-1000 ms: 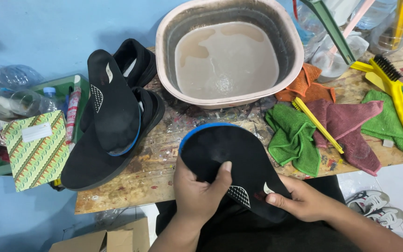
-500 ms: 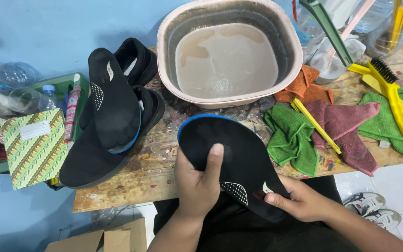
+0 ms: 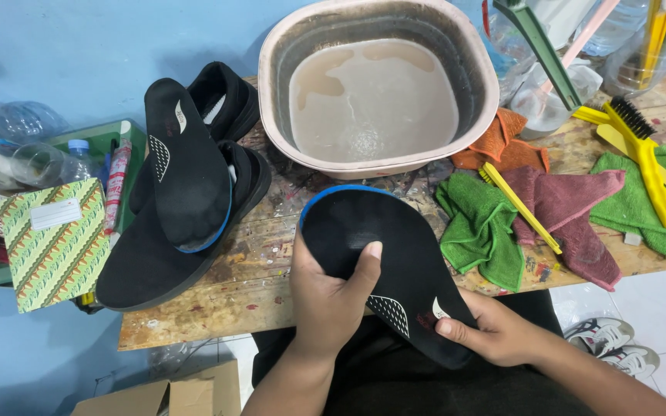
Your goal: Cleaning a black shoe insole by scrubbing it with a brush and soapy water, then wiping it dry with a cloth.
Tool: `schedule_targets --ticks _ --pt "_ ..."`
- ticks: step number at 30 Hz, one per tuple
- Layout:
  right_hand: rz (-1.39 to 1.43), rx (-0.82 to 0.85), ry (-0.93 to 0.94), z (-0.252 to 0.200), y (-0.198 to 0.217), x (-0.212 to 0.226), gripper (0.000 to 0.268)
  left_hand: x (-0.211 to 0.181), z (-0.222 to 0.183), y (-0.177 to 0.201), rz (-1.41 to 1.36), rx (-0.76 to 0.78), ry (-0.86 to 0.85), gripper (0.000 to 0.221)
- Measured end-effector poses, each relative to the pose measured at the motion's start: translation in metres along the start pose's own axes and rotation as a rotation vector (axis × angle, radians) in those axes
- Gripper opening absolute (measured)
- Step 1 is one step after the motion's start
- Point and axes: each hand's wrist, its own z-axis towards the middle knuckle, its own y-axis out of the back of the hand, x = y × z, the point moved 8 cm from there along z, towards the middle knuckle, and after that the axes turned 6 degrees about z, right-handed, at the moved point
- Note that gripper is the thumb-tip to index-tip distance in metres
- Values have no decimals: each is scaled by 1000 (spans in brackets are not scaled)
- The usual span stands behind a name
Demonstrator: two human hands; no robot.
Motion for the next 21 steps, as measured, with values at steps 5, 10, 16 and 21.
schedule_targets --ticks 5,10,16,21 --pt "6 -17 8 -1 2 -6 34 3 3 -8 -22 109 4 51" --pt "47 -53 6 0 3 -3 40 37 -12 -34 -288 432 -28 47" --pt "-132 -64 64 10 7 21 37 84 -39 -69 -732 684 292 72" --pt "-557 -493 585 -5 45 89 52 83 -34 -72 -786 653 456 101"
